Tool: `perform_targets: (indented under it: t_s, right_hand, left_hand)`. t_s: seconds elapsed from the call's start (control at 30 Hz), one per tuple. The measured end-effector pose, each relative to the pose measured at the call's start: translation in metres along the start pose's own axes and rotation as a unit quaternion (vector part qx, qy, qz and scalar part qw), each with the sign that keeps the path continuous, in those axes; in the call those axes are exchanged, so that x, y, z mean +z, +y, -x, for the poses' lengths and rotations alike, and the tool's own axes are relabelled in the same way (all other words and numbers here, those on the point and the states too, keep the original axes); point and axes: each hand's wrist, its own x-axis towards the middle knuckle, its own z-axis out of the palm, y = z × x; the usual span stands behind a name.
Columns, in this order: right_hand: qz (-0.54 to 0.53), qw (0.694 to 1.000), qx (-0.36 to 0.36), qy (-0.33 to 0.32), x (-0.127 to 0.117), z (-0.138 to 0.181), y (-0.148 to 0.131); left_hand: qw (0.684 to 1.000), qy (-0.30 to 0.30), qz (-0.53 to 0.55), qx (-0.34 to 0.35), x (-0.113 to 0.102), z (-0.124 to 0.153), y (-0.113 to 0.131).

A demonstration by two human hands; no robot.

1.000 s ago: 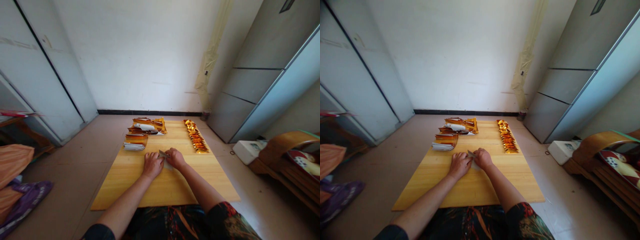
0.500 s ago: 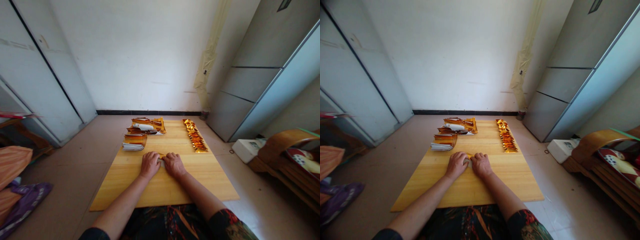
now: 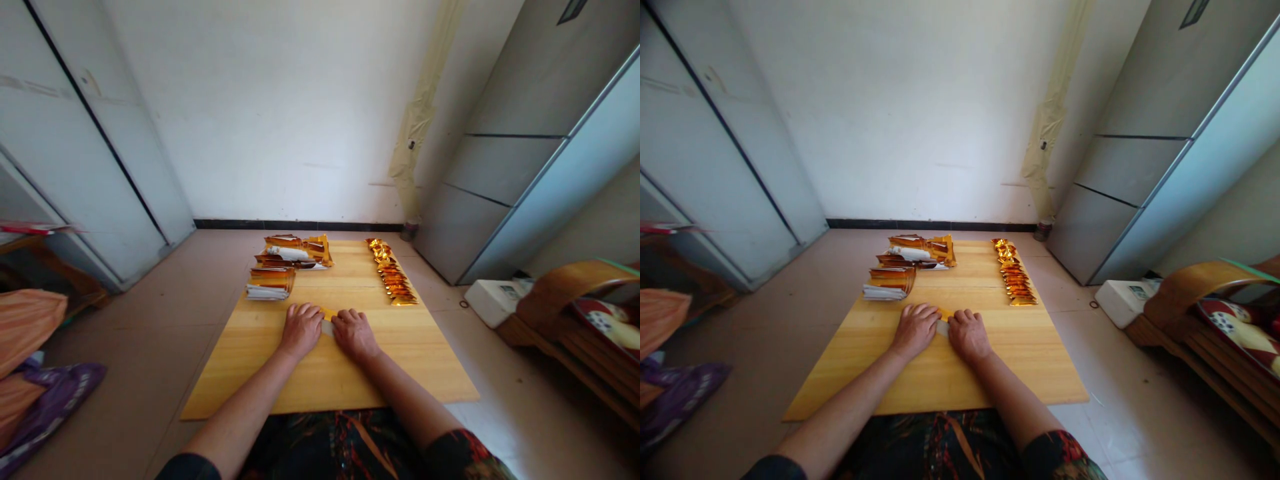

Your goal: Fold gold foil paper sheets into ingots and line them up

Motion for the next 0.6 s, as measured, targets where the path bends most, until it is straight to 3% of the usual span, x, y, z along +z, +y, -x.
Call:
perform_targets:
  t_s: [0.2, 0.37, 0.6]
  right_hand:
    - [-0.05, 0.998, 0.005, 0.023, -0.006, 0.024, 0.022]
    - [-0.112, 0.99, 0.055, 0.071, -0.003, 0.019, 0.036]
    - [-0.098, 0.992, 0.063, 0.054, 0.002, 0.005, 0.025]
  left_hand:
    - [1.0, 0.002, 0.011, -0.006, 0.0, 0.0, 0.001]
    - [1.0, -0.004, 0.014, -0.008, 0.0, 0.0, 0.002]
    - [0.999, -0.032, 0.003, 0.01, -0.004, -0.001, 0.002]
